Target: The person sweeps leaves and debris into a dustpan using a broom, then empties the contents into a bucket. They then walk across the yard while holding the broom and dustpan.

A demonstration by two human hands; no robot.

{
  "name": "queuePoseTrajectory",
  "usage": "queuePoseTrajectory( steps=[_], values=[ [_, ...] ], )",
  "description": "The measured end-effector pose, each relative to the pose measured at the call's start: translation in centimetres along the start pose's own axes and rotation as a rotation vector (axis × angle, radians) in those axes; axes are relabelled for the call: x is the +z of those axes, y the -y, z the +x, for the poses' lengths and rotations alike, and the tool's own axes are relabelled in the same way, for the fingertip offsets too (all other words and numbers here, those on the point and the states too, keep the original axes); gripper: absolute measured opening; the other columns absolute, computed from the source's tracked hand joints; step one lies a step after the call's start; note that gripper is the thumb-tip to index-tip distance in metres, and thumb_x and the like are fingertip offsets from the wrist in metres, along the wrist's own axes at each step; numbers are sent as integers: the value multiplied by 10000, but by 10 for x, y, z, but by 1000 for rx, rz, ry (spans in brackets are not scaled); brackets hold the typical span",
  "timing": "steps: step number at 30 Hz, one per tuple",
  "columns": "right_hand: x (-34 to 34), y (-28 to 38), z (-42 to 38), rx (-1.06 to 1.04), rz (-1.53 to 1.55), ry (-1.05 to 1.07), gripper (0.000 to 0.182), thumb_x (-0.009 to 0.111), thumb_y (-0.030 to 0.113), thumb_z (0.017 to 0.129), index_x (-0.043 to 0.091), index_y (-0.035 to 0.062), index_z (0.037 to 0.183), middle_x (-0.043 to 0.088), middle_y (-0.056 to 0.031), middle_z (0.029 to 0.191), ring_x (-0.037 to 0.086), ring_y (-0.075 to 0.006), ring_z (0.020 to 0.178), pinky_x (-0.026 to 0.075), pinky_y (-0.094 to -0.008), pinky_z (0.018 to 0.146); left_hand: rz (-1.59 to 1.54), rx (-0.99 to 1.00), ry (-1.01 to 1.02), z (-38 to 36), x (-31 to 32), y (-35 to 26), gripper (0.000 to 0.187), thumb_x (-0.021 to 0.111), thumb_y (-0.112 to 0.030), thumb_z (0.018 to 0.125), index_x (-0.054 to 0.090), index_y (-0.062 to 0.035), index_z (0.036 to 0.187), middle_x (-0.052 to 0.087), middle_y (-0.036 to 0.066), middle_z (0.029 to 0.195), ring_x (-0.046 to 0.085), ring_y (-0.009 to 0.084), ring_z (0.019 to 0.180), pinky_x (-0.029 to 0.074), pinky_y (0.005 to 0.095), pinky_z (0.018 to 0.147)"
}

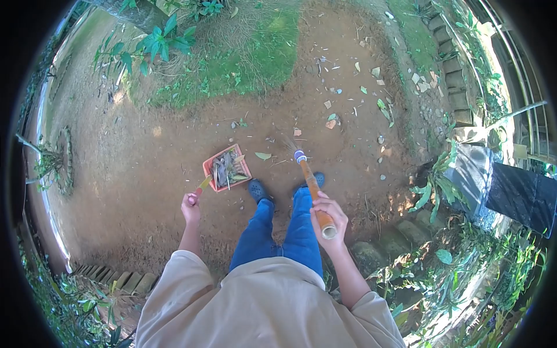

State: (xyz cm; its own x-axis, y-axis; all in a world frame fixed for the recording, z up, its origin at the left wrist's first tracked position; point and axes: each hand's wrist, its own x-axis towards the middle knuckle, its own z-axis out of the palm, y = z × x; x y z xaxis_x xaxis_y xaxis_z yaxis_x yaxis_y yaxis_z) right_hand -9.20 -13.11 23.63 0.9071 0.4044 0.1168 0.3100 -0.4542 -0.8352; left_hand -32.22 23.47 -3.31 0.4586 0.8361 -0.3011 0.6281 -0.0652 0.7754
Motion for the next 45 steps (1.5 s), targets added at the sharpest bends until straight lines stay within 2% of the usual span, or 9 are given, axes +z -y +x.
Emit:
queuePoseTrajectory(
  steps=[5,8,12,13,19,23,26,33,45],
  values=[
    [26,18,-5,-12,99,105,180,731,-99,735,622,14,823,690,-120,921,680,-304,1032,525,-412,944,43,-12,-11,4,8,12,196,604,101,802,596,-71,898,668,81,885,603,173,815,480,289,773],
    [35,24,-4,16,202,167,176,732,-97,738,619,9,822,688,-128,920,680,-309,1034,526,-403,942,-5,59,-29,6,14,11,199,593,106,801,597,-67,900,690,81,927,611,169,827,483,288,776],
    [34,24,1,99,379,115,196,725,-109,758,614,14,863,692,-115,943,672,-303,1060,514,-417,961,0,23,-19,3,10,-11,189,614,100,811,599,-66,899,695,71,950,615,157,851,487,288,794],
    [29,26,2,81,381,167,257,705,-153,759,581,31,888,673,-101,980,645,-311,1113,498,-457,998,-6,14,-13,3,8,-12,181,631,96,817,596,-64,893,692,62,949,618,150,872,490,289,810],
    [9,57,14,30,340,188,269,709,-154,752,580,36,893,669,-100,978,644,-319,1111,501,-459,992,-50,-41,-35,1,1,-14,210,669,104,812,587,-66,903,685,47,972,618,147,906,495,288,828],
    [-19,72,31,54,299,129,232,730,-119,739,610,31,870,696,-106,961,664,-293,1089,510,-411,958,-159,15,-75,-7,-3,-19,219,633,116,813,585,-67,924,649,36,903,574,128,832,483,272,790],
    [-40,74,40,65,264,73,232,722,-121,744,603,33,869,696,-106,961,661,-291,1096,509,-410,957,-140,-29,-50,-10,-1,-26,245,674,119,805,582,-79,916,654,35,967,597,141,894,484,274,826],
    [-74,61,38,91,195,-75,254,691,-139,761,572,44,889,678,-92,965,643,-307,1127,486,-423,986,-200,-4,-26,-12,24,-51,247,663,121,803,585,-75,933,650,30,961,585,130,898,478,278,835],
    [-147,30,24,191,126,-355,229,698,-115,785,572,29,911,664,-92,996,634,-280,1133,480,-401,997,-232,177,175,-8,101,-134,250,676,120,800,584,-50,958,668,60,1004,614,147,958,487,290,880]
  ],
)
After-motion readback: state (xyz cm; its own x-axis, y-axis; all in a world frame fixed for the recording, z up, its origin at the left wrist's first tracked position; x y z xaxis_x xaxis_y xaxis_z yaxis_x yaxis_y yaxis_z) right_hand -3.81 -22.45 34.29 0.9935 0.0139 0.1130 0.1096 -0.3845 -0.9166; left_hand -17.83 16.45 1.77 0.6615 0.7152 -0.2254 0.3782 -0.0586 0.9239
